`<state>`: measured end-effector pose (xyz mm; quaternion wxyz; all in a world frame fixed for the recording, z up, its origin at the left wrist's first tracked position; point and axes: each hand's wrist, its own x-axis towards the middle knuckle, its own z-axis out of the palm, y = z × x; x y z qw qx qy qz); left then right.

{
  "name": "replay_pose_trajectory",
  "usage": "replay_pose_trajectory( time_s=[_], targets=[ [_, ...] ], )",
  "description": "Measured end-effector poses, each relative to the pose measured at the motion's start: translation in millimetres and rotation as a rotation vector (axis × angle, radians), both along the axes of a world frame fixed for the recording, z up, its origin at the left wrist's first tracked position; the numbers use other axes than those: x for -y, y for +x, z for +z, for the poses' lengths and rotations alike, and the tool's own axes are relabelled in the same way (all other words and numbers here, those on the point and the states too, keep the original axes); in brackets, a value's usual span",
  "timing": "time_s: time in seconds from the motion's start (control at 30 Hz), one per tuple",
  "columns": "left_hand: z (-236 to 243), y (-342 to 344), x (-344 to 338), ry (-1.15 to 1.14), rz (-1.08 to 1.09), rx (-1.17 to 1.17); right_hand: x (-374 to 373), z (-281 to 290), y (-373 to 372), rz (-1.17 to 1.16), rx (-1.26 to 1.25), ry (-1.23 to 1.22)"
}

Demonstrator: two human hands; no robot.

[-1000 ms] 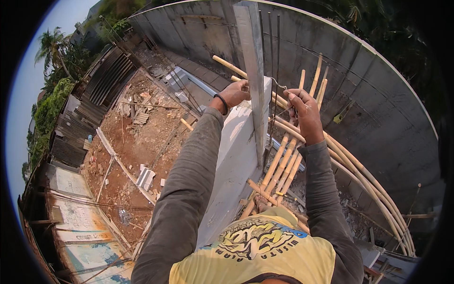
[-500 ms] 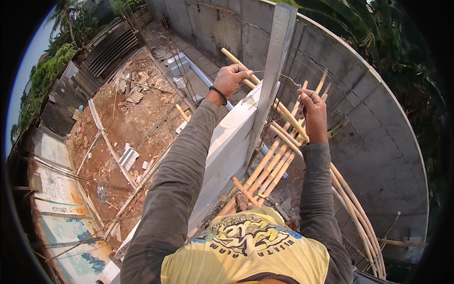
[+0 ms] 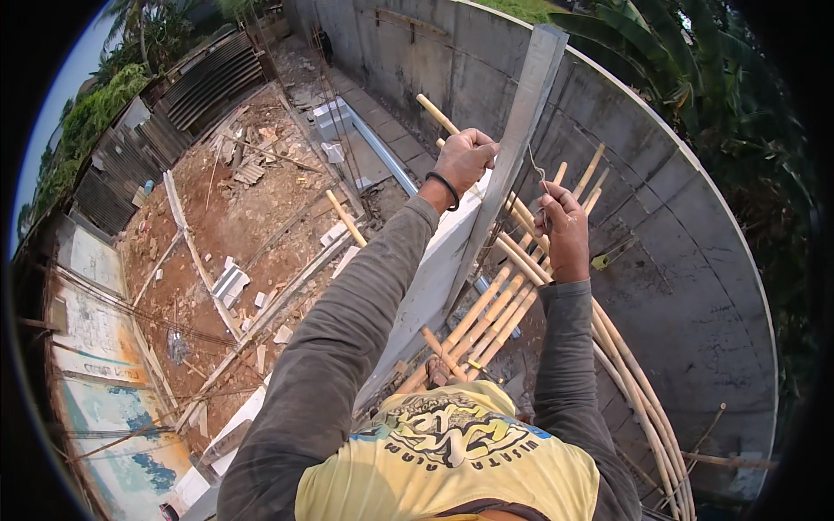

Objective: The person aligns metal tracks on top of a concrete block wall and secures them with wire while another person assists.

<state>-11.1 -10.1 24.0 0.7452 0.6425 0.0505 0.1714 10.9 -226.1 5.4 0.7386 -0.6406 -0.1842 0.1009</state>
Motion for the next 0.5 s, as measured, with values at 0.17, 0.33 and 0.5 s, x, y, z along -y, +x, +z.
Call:
replay_pose_trajectory(
  time_s=[0.17,0.33,0.5],
  targets=[
    [-8,-2,11,0.327,0.125,0.06,-6,-3,-29,0.081,-0.086,0.019],
    [-15,-5,12,0.418,0.193,0.067,-9,-4,-51,-0.027,0.039,-0.065],
    [-19,-9,7,0.275,0.144,0.064,-5,4,-66,0.024,0.117,-0.185]
  ],
)
